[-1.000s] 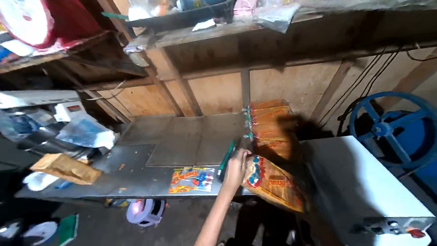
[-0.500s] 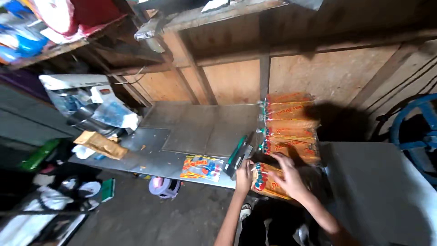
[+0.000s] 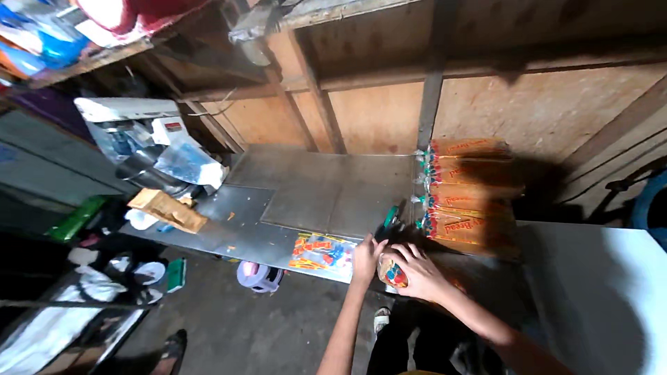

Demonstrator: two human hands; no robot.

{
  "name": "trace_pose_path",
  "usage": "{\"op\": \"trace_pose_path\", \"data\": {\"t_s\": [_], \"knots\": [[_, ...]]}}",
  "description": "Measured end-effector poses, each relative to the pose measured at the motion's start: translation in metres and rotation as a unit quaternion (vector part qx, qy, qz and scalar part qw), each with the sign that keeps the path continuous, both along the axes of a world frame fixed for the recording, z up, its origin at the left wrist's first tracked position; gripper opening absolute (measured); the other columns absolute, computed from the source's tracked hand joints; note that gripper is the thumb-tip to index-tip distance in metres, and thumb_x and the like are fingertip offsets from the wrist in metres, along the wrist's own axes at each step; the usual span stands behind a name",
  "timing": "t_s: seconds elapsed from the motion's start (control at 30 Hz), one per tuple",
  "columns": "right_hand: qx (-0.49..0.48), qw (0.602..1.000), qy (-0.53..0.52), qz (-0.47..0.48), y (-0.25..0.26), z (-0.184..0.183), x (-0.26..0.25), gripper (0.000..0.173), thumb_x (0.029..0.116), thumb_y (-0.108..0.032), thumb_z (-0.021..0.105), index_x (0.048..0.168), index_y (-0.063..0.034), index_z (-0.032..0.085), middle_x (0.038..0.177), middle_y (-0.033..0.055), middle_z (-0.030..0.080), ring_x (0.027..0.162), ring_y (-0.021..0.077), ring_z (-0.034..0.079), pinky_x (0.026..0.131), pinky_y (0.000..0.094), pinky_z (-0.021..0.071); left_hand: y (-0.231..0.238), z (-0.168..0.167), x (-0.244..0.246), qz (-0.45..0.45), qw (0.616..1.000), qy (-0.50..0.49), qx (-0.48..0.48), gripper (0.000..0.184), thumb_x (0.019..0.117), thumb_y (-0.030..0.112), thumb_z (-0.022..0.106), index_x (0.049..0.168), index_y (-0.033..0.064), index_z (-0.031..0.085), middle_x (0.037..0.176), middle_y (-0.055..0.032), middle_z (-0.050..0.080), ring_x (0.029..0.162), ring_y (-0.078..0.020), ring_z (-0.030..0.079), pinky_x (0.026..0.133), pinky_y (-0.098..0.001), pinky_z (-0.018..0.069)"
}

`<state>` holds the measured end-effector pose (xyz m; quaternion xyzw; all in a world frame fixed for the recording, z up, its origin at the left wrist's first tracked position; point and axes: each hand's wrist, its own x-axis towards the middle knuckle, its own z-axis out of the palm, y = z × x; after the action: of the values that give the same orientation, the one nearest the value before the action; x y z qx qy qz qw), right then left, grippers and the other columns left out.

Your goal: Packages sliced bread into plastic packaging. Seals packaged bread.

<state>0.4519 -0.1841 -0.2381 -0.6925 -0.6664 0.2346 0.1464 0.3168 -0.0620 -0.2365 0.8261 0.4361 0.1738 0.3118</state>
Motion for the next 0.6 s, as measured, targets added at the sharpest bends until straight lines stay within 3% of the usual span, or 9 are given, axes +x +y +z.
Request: {"op": "trace_pose_path", "data": {"t_s": [0.1,0.2,0.3,0.37,0.47,0.57,0.6], "knots": [[0.019,1.000,0.006,0.013,0.004,-0.010,-0.004,0.074,0.0781,-0.042,0.083,0.146,-0.0318,0.054,0.158,0.0114,0.043,0.145,0.0462,0.035,0.110,0.0659,0.0354,0.012,-0.004,-0.006,-0.012,1.000,0.009,0.003,0.039,0.0986,0.029,0.066,0.101,-0.0094,0.068,0.080,-0.0207,0.067,0.076,-0.0326,0.068,0.077,-0.0489,0.0552],[0.019,1.000,0.017,0.016,0.011,-0.009,-0.004,0.071,0.0775,-0.044,0.082,0.142,-0.0276,0.057,0.156,0.0103,0.045,0.144,0.0445,0.036,0.110,0.0649,0.0358,0.021,-0.008,-0.009,-0.014,0.999,-0.019,-0.022,0.033,0.0949,0.024,0.070,0.096,-0.0090,0.068,0.078,-0.0185,0.067,0.073,-0.0283,0.066,0.075,-0.0452,0.0544],[0.064,0.989,0.131,-0.004,0.016,-0.003,0.002,0.065,0.0842,-0.048,0.078,0.135,-0.0115,0.060,0.138,0.0137,0.060,0.132,0.0364,0.051,0.111,0.0564,0.0382,0.023,-0.005,-0.011,-0.018,0.999,-0.031,-0.039,0.030,0.0934,0.023,0.071,0.094,-0.0075,0.067,0.076,-0.0156,0.065,0.070,-0.0246,0.064,0.072,-0.0430,0.0532],[0.072,0.964,0.253,-0.035,0.023,0.001,0.012,0.051,0.0946,-0.032,0.071,0.133,-0.0016,0.057,0.128,0.0175,0.064,0.126,0.0310,0.057,0.114,0.0492,0.0380,0.020,-0.001,-0.010,-0.030,0.997,-0.062,-0.027,0.029,0.0926,0.021,0.071,0.090,-0.0067,0.067,0.072,-0.0123,0.063,0.065,-0.0198,0.060,0.066,-0.0380,0.0514],[0.092,0.936,0.340,-0.005,0.033,0.014,0.039,0.029,0.0946,-0.013,0.067,0.116,0.0067,0.066,0.111,0.0188,0.068,0.107,0.0232,0.063,0.100,0.0386,0.0482,0.005,0.027,0.002,-0.090,0.986,-0.136,0.030,0.026,0.0901,0.016,0.072,0.079,-0.0062,0.065,0.065,-0.0097,0.060,0.058,-0.0141,0.057,0.059,-0.0308,0.0480],[0.103,0.922,0.363,0.089,0.027,0.044,0.071,0.019,0.0880,-0.010,0.072,0.093,0.0087,0.070,0.103,0.0159,0.066,0.100,0.0120,0.060,0.094,0.0262,0.0474,-0.015,0.069,0.024,-0.208,0.947,-0.223,0.101,0.022,0.0860,0.008,0.074,0.072,-0.0062,0.064,0.064,-0.0127,0.062,0.058,-0.0142,0.061,0.058,-0.0263,0.0507],[0.136,0.915,0.365,0.110,0.020,0.048,0.078,0.018,0.0855,-0.010,0.072,0.082,0.0067,0.068,0.089,0.0099,0.066,0.088,0.0051,0.059,0.084,0.0215,0.0470,-0.021,0.081,0.033,-0.248,0.930,-0.243,0.117,0.022,0.0850,0.007,0.075,0.071,-0.0058,0.064,0.063,-0.0130,0.063,0.058,-0.0140,0.062,0.058,-0.0247,0.0513]]}}
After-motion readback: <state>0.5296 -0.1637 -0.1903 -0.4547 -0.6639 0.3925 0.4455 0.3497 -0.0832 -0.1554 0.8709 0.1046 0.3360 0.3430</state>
